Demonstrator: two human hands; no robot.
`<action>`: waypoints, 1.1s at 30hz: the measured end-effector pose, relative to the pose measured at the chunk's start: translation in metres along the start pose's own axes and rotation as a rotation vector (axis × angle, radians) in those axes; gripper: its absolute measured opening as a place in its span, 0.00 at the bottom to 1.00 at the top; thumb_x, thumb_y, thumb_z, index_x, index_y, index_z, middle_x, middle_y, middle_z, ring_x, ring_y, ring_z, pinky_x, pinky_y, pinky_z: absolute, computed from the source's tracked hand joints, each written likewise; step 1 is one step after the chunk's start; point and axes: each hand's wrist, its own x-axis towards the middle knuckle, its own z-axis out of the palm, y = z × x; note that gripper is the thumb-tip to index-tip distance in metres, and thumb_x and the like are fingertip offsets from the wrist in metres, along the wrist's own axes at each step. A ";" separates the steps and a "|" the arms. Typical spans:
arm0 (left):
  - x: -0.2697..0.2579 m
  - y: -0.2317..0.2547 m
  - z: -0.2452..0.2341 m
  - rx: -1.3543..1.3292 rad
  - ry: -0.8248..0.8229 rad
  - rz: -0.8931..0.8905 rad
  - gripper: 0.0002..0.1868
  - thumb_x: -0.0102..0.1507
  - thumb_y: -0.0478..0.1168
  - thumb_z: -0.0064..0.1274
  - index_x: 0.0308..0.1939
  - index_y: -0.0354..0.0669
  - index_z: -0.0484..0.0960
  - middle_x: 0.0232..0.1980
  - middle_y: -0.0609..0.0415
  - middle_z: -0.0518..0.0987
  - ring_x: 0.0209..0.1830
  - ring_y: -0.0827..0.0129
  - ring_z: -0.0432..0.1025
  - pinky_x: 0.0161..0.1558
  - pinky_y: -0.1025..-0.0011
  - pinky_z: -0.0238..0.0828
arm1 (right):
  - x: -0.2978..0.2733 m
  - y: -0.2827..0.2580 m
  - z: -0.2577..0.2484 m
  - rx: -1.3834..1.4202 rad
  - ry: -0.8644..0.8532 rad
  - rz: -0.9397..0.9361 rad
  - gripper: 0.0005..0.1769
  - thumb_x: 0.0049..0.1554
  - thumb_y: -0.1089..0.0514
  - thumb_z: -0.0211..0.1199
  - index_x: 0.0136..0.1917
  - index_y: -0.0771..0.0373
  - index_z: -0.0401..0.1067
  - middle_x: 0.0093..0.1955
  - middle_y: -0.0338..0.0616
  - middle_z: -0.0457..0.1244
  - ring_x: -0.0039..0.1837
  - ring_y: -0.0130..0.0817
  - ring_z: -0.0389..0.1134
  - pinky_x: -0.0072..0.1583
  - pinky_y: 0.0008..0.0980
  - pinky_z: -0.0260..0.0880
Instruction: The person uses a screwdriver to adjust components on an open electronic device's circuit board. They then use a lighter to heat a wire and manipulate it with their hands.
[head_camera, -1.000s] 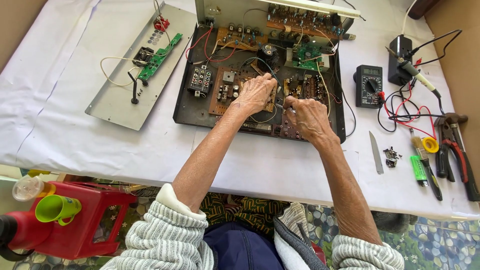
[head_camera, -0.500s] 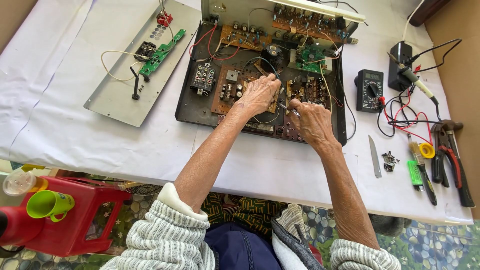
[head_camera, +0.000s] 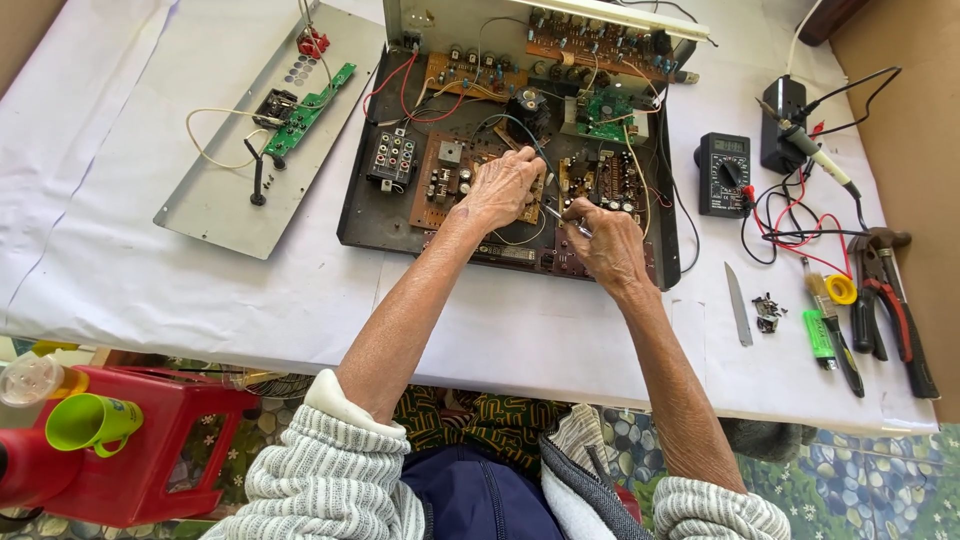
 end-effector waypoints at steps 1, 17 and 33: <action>0.003 -0.003 0.007 0.001 0.001 0.004 0.19 0.55 0.34 0.66 0.46 0.48 0.76 0.48 0.54 0.74 0.52 0.50 0.74 0.50 0.49 0.78 | -0.002 0.000 0.000 -0.001 0.004 0.001 0.05 0.60 0.51 0.64 0.51 0.40 0.73 0.39 0.40 0.72 0.50 0.49 0.74 0.55 0.49 0.74; 0.010 -0.009 0.012 0.008 0.028 -0.001 0.19 0.55 0.36 0.66 0.46 0.49 0.76 0.47 0.56 0.73 0.52 0.53 0.72 0.48 0.52 0.79 | -0.002 -0.031 -0.024 -0.092 -0.061 0.013 0.06 0.63 0.59 0.61 0.52 0.47 0.73 0.54 0.50 0.73 0.53 0.51 0.75 0.57 0.52 0.74; 0.006 -0.015 0.018 0.015 0.047 0.012 0.18 0.55 0.38 0.68 0.45 0.49 0.75 0.47 0.56 0.72 0.52 0.53 0.72 0.47 0.52 0.79 | -0.064 -0.010 -0.049 0.613 -0.074 0.224 0.10 0.59 0.56 0.69 0.54 0.53 0.81 0.30 0.46 0.68 0.32 0.25 0.65 0.38 0.25 0.68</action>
